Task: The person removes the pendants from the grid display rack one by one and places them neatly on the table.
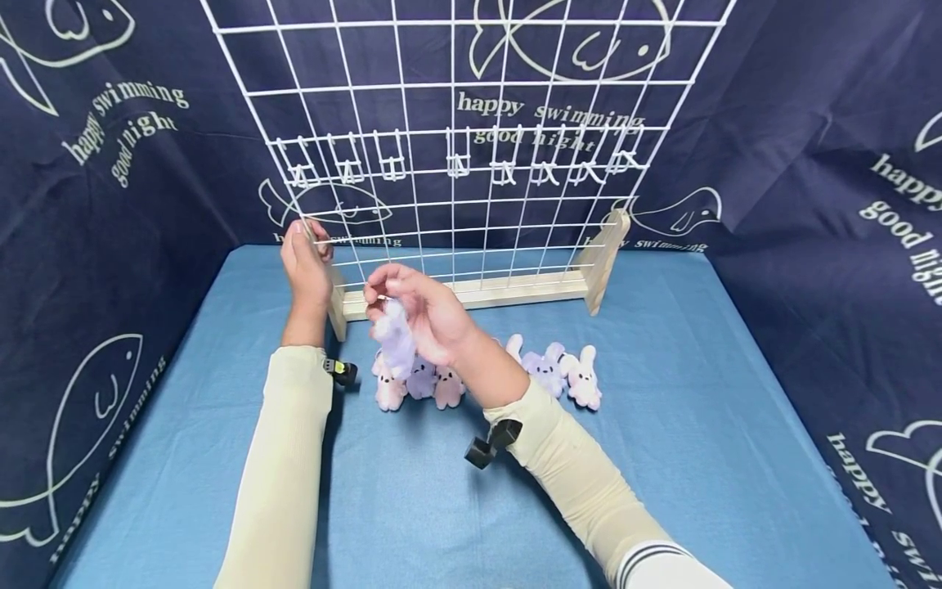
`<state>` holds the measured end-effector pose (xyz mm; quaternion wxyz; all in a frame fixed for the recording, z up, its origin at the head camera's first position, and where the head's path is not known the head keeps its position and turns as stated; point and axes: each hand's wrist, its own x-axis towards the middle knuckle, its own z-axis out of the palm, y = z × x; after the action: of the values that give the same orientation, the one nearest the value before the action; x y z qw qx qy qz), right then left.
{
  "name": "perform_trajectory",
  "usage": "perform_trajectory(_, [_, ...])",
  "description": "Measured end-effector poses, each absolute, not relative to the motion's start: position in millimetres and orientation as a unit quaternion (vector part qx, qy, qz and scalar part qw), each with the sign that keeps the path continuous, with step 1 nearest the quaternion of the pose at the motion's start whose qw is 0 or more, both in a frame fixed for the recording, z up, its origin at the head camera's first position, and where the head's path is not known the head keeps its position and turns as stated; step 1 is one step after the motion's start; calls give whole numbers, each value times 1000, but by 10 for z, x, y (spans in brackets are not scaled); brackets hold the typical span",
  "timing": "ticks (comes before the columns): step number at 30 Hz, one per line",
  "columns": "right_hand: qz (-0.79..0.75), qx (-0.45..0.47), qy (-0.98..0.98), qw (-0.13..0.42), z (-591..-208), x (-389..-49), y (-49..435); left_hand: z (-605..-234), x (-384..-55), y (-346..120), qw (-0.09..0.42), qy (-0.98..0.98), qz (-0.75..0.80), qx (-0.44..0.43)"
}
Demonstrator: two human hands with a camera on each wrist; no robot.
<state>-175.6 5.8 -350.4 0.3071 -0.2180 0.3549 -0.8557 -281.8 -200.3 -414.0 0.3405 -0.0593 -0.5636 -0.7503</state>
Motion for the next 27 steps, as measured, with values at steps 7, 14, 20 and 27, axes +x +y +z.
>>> perform_trajectory(7, [-777,-249,523,245,-3519,-1736,23,-4148,-2824,-2016,340,-564,-749,-65])
perform_trajectory(14, [-685,-290,632,217,-3537,-1730,-7,-4173,-2823,-2038,339,-567,-748,-61])
perform_trajectory(20, [-619,-308,693,205,-3564,-1739,-16,-4159,-2815,-2036,333,-566,-751,-58])
perform_trajectory(27, [-561,-309,751,162,-3582,-1736,-30,-4137,-2804,-2034,317,-569,-757,-52])
